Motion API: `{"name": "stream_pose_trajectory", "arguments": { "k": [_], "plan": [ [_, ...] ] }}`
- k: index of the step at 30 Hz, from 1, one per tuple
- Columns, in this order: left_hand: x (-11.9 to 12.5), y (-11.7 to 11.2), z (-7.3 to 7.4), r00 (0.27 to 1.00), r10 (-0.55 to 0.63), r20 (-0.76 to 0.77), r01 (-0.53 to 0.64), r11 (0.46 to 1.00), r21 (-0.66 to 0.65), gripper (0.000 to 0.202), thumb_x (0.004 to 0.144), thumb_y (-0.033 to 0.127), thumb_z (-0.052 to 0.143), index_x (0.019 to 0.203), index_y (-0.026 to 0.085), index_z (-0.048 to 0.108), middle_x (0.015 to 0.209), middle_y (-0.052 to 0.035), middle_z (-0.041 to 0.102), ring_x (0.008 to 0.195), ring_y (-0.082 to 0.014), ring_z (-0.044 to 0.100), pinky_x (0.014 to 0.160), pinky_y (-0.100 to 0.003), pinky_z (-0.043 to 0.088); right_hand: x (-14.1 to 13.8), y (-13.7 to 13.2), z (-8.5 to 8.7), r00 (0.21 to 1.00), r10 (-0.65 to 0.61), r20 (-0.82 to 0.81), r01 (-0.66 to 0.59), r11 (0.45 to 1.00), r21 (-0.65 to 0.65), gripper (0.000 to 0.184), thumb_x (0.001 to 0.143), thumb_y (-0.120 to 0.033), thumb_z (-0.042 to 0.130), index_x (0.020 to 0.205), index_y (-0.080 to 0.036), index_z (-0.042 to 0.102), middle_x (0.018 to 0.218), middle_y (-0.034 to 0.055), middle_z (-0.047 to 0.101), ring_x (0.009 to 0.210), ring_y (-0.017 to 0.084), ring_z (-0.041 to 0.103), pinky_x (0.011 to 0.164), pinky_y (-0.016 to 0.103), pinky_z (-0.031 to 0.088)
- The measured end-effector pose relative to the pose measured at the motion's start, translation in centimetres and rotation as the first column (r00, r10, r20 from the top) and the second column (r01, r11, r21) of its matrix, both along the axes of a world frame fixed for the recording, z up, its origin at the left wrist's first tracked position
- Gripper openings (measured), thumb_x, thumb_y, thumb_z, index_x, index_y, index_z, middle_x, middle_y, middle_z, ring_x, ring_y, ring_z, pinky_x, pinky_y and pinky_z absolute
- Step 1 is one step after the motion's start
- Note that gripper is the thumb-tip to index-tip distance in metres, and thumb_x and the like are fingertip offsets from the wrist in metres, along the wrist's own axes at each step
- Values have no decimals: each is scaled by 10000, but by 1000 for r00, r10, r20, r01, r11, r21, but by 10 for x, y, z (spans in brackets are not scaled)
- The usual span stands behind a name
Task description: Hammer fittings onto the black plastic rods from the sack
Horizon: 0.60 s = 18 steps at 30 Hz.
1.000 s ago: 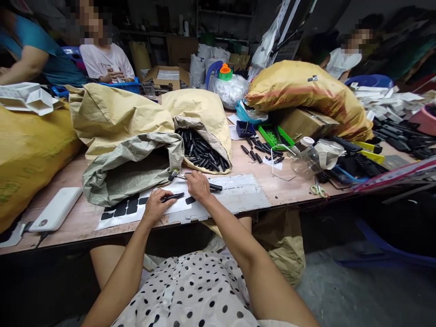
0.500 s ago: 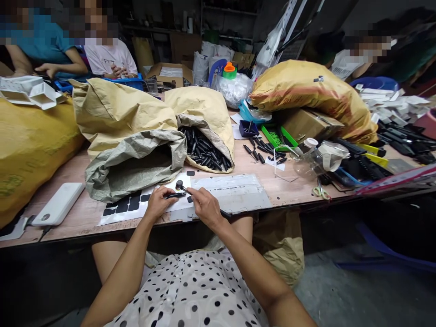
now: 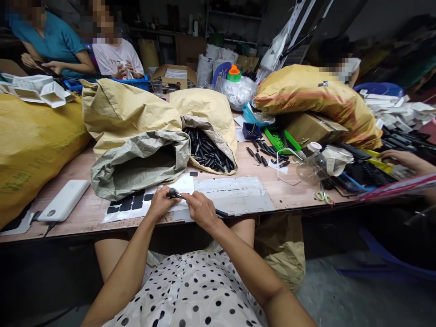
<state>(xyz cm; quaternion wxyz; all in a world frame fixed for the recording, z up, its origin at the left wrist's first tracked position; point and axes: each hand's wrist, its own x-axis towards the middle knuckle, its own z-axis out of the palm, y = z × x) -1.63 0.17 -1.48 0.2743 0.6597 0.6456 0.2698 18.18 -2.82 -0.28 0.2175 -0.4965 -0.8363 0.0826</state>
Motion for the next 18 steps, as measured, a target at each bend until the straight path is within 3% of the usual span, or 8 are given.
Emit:
{"name": "stream_pose_trajectory", "arguments": {
  "k": [4,9,13,18],
  "plan": [
    [1,-1,1,1000,-1,10,2,1000,-14,111,738,233,802,838,254,759,931,-15,726,972,-253,603,876,-363,481,2,13,-2,999,-49,-18,49,999,22,380,1006,-195,525,1320,-314,703,944,42,682,938,192,636,796,250,498],
    [1,-1,-3,1000,-22,-8,22,1000,16,159,762,230,796,917,266,794,969,-19,736,986,-252,611,912,-372,483,5,58,-7,994,-87,-63,92,994,67,321,996,-208,542,1234,-299,737,998,56,696,980,216,620,839,290,501],
    [0,-3,-5,999,-41,-34,42,999,29,171,788,244,777,950,285,809,944,-16,728,968,-251,609,911,-377,481,0,88,-20,999,-53,7,53,995,81,293,979,-194,579,1201,-280,750,997,67,691,963,229,592,847,317,476],
    [-2,-5,-7,998,-53,-36,55,998,44,143,808,262,750,938,290,801,938,-18,726,962,-251,605,897,-378,480,-4,97,-32,993,-46,108,37,995,91,283,988,-197,570,1202,-246,747,1002,91,671,960,244,554,819,336,429]
  ]
}}
